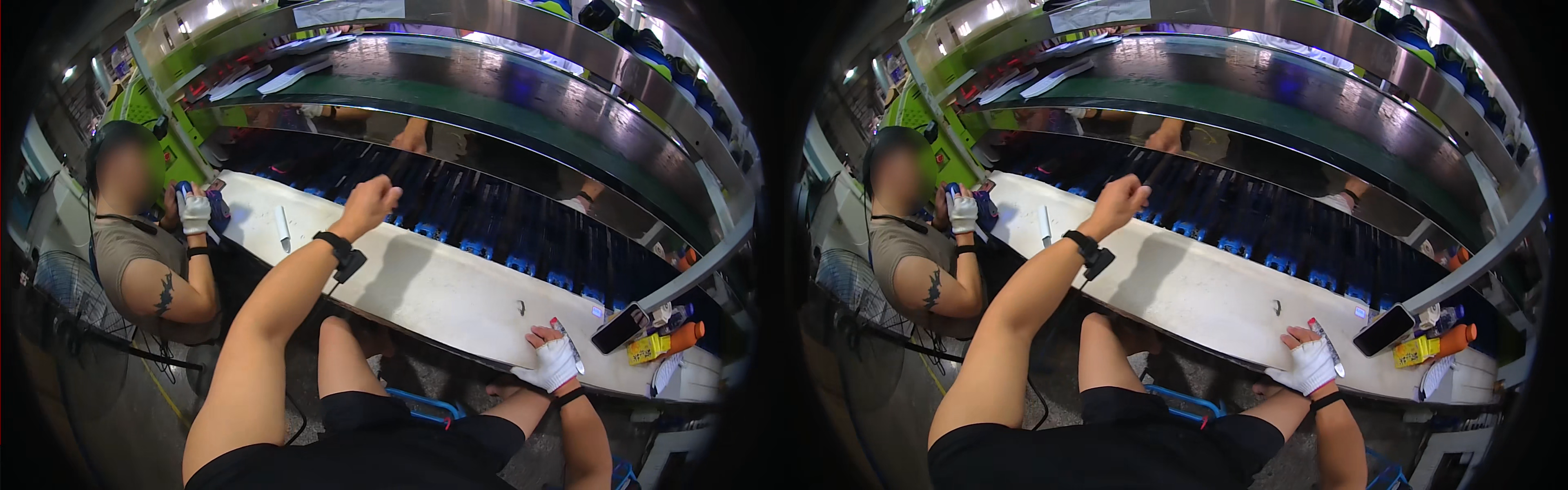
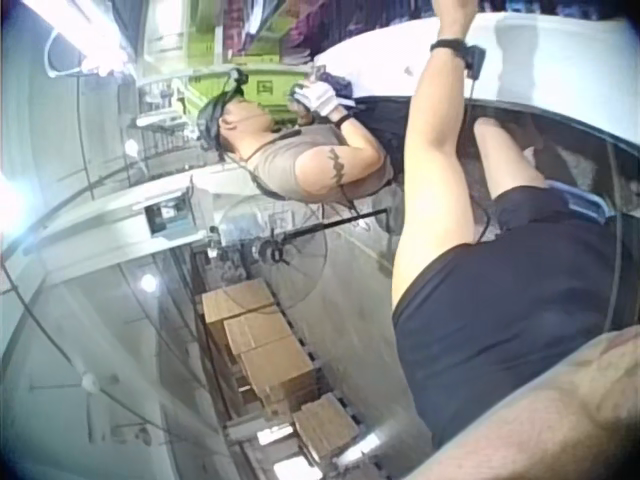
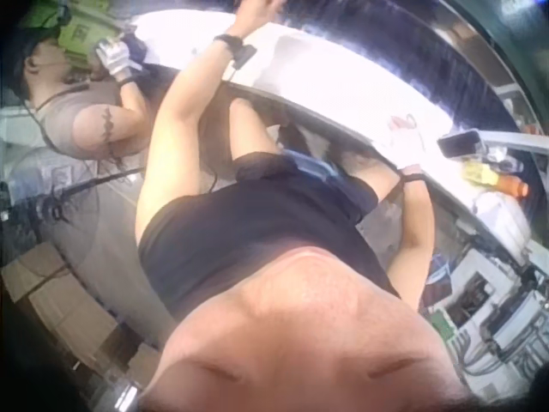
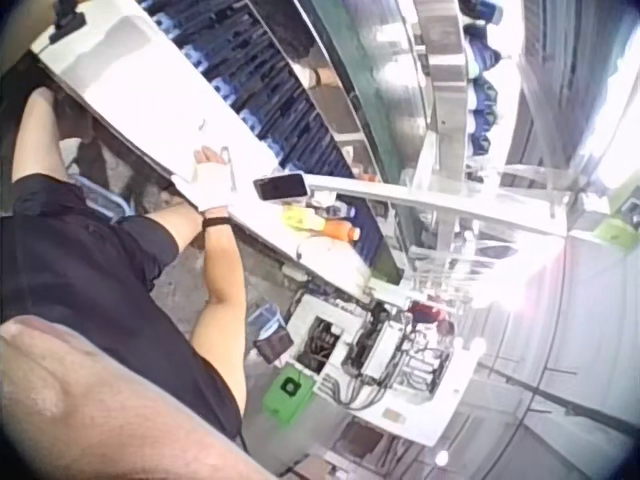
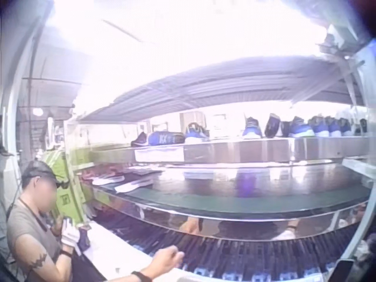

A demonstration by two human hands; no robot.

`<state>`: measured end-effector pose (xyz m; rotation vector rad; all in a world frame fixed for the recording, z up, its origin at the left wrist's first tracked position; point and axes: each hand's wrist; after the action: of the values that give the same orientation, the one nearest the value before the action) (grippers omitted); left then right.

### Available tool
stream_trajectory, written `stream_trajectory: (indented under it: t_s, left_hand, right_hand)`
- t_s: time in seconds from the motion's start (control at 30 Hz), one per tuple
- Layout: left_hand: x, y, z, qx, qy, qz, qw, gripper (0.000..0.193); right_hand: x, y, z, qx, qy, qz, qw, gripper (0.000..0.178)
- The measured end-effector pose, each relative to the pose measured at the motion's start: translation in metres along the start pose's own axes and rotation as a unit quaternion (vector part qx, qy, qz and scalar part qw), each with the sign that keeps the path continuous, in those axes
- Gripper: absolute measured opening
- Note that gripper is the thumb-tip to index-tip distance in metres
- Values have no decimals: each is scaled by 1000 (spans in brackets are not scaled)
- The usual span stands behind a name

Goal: Manually checking and fitting shoe uppers to soles on a factory assembly line.

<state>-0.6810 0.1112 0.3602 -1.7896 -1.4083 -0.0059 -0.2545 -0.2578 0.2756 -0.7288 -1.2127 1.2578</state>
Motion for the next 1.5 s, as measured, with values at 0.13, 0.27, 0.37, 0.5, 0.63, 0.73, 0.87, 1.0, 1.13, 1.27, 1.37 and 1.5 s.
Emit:
stream_trajectory:
  t_s: [0.13, 0.27, 0.37, 0.5, 0.63, 0.73, 0.87, 1.0, 1.13, 1.27, 1.37, 1.5]
  left_hand:
    - [10, -51, 0, 99, 0, -12, 995, 29]
    - [35, -103, -1, 179, 113, -127, 969, 25]
    - [61, -150, 20, 260, 170, -195, 930, 17]
    - [109, -183, 47, 369, 136, -224, 892, 36]
    - [152, -231, 91, 416, 59, -150, 895, 52]
    - [183, -233, 80, 430, -74, -59, 898, 64]
    - [197, -275, 142, 472, -148, -35, 869, 66]
    - [224, -250, 110, 461, -158, 7, 873, 51]
    - [214, -220, 59, 394, -119, -64, 909, 38]
    - [201, -171, 11, 380, 24, -46, 924, 26]
    - [176, -110, -58, 145, 167, -31, 975, 15]
    - [110, -47, -146, 49, 475, -86, 874, 31]
  right_hand:
    - [38, -32, 23, 1, -30, 51, 998, 65]
    - [142, -110, 65, -4, -143, -133, 981, 48]
    - [246, -156, 76, -52, -151, -281, 946, 43]
    - [353, -166, 43, -80, 34, -269, 959, 51]
    - [382, -163, 69, -93, 140, -148, 975, 69]
    - [380, -168, 69, -92, 109, -187, 972, 64]
    - [400, -172, 85, -79, 132, -114, 981, 65]
    - [393, -170, 77, -84, 160, -108, 978, 67]
    - [390, -172, 85, -92, 158, -110, 977, 70]
    - [388, -175, 90, -93, 128, -97, 983, 82]
    - [382, -176, 85, -92, 111, -70, 987, 95]
    - [379, -160, 69, -121, -42, -160, 979, 96]
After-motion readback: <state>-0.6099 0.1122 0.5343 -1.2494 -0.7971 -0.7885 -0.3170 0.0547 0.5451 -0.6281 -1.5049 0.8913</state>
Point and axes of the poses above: each hand's wrist, its own x-axis towards the middle knuckle, its own y-axis out of the palm, z = x × y, and after that the axes turned 11 degrees about y, right-handed
